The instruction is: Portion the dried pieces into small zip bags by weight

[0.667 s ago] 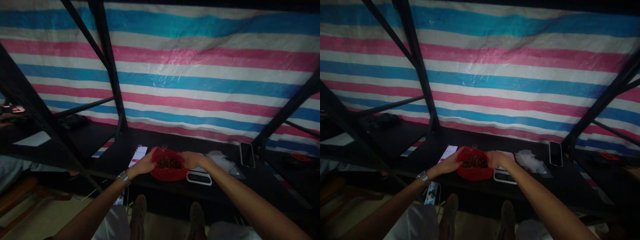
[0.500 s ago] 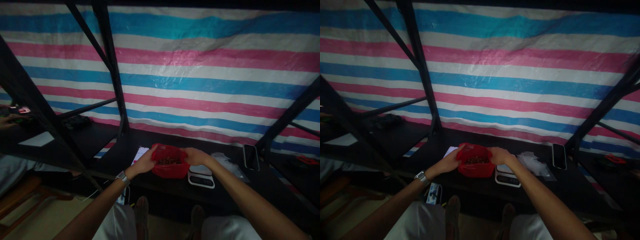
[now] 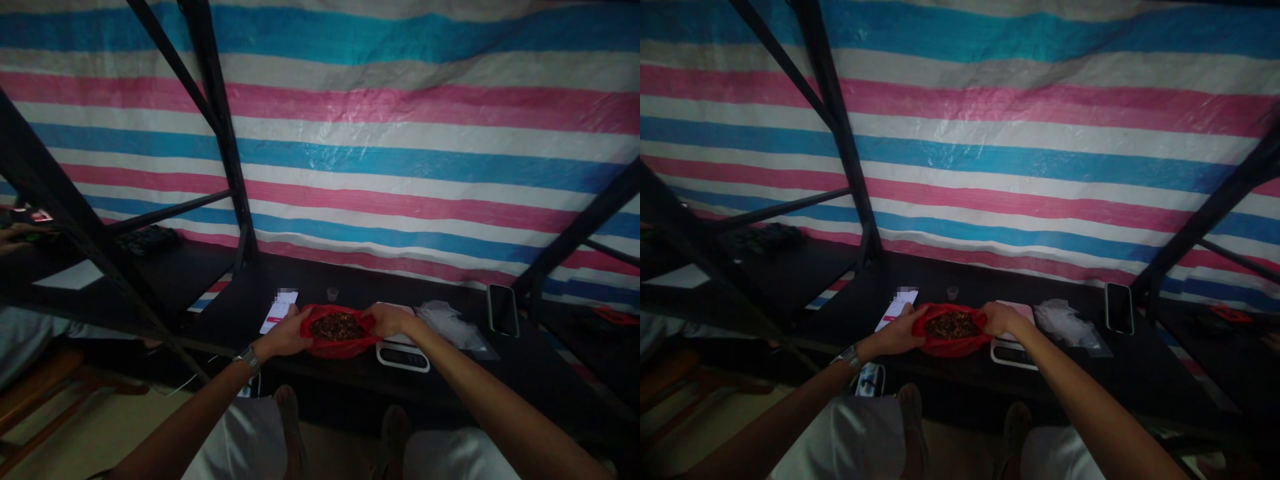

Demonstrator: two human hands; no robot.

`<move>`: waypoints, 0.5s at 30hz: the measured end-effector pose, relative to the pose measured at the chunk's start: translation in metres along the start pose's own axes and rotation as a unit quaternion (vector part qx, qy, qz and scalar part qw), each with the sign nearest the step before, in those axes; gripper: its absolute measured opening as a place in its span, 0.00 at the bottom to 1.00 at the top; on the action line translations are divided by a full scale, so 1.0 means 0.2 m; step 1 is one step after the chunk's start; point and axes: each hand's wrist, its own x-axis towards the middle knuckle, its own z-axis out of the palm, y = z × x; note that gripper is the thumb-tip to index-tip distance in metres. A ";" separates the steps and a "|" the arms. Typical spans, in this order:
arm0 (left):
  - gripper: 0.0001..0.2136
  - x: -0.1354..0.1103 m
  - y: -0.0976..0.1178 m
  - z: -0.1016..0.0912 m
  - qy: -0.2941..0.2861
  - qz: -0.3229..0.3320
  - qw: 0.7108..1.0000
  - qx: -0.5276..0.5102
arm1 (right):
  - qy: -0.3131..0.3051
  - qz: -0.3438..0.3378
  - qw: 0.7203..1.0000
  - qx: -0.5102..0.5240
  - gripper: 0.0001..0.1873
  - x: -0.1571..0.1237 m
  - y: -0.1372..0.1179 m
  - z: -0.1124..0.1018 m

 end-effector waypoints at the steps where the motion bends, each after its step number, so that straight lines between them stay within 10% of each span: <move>1: 0.35 0.00 -0.01 0.00 -0.002 -0.003 1.000 0.014 | -0.002 -0.001 1.000 0.003 0.24 0.00 0.01 0.01; 15: 0.35 0.07 0.07 -0.11 0.006 0.012 0.985 0.169 | 0.064 0.002 0.998 -0.008 0.34 0.01 0.03 0.13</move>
